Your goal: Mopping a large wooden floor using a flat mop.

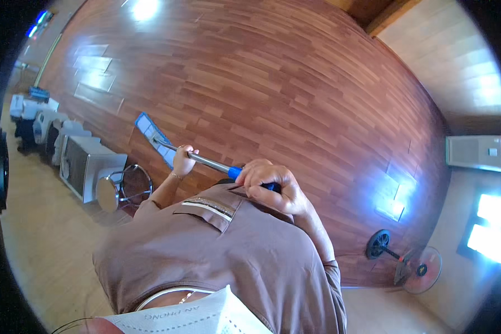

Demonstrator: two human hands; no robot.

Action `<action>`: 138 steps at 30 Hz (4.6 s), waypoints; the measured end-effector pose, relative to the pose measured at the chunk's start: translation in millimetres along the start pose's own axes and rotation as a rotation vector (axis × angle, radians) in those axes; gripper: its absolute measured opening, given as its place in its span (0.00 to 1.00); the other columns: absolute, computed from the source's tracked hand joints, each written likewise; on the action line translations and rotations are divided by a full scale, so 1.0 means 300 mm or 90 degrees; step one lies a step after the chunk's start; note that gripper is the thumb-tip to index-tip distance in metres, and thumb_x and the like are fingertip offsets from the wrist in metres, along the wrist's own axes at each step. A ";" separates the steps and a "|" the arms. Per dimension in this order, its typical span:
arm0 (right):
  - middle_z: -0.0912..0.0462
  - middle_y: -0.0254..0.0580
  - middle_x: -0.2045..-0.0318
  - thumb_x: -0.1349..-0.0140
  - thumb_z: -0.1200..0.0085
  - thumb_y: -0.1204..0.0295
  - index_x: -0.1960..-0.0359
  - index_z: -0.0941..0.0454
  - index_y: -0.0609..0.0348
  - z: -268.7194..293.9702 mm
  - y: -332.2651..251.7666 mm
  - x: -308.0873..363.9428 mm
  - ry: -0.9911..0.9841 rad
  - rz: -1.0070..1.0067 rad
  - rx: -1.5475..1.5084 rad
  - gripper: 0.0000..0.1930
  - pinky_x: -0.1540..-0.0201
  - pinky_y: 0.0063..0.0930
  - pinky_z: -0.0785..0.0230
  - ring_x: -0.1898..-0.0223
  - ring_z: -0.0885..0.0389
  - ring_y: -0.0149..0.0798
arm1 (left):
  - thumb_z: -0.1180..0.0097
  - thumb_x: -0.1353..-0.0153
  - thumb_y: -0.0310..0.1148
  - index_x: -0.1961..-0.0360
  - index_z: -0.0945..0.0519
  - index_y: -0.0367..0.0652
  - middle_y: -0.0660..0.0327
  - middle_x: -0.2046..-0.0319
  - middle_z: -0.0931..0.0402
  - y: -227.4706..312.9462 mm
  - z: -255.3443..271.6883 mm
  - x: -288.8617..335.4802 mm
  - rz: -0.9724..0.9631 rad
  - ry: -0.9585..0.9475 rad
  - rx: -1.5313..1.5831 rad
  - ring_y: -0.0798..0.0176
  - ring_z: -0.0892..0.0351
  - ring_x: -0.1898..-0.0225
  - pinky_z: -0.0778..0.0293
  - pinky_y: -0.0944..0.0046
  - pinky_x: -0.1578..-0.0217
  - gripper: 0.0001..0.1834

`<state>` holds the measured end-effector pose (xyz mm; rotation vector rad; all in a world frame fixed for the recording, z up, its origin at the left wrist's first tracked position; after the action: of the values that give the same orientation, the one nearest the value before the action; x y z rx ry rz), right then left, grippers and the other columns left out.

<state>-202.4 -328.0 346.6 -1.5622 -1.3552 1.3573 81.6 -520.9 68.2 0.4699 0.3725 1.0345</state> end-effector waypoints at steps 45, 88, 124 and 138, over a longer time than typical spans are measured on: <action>0.21 0.52 0.74 0.45 0.50 0.76 0.77 0.31 0.65 0.320 -0.375 0.876 0.821 0.156 0.807 0.06 0.61 0.46 0.26 0.68 0.20 0.52 | 0.48 0.45 0.36 0.64 0.16 0.58 0.60 0.65 0.18 1.887 -1.137 -0.153 -0.776 -0.520 0.027 0.51 0.17 0.57 0.21 0.49 0.61 0.10; 0.15 0.39 0.63 0.53 0.40 0.70 0.72 0.19 0.57 0.608 -0.033 -0.352 -0.427 0.115 0.319 0.07 0.42 0.44 0.39 0.49 0.21 0.49 | 0.35 0.48 0.41 0.79 0.28 0.44 0.54 0.73 0.25 0.416 -0.195 -0.277 0.229 0.224 -0.046 0.46 0.24 0.64 0.30 0.50 0.62 0.16; 0.18 0.40 0.68 0.47 0.39 0.74 0.74 0.21 0.60 0.565 -0.085 -0.316 0.112 0.050 0.563 0.04 0.47 0.42 0.33 0.51 0.19 0.46 | 0.32 0.51 0.39 0.75 0.26 0.46 0.57 0.72 0.24 0.510 -0.608 -1.219 -0.257 -0.082 0.167 0.47 0.23 0.61 0.27 0.50 0.62 0.15; 0.27 0.36 0.81 0.50 0.35 0.63 0.74 0.25 0.56 0.549 -0.354 -0.319 -0.003 0.376 0.675 0.13 0.62 0.39 0.29 0.78 0.24 0.42 | 0.36 0.45 0.44 0.74 0.26 0.44 0.58 0.68 0.26 1.283 -0.573 -0.994 -0.476 -0.367 0.294 0.51 0.24 0.63 0.29 0.54 0.61 0.16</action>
<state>-382.5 -417.1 431.0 -1.1745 -0.0054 1.9440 -423.6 -586.1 152.4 0.9249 0.2289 0.0556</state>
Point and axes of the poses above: each hand's wrist, its own x-axis away from the middle knuckle, its own z-axis out of the back of the hand, y = z × x, the point moved 1 cm from there along -x, towards the middle knuckle
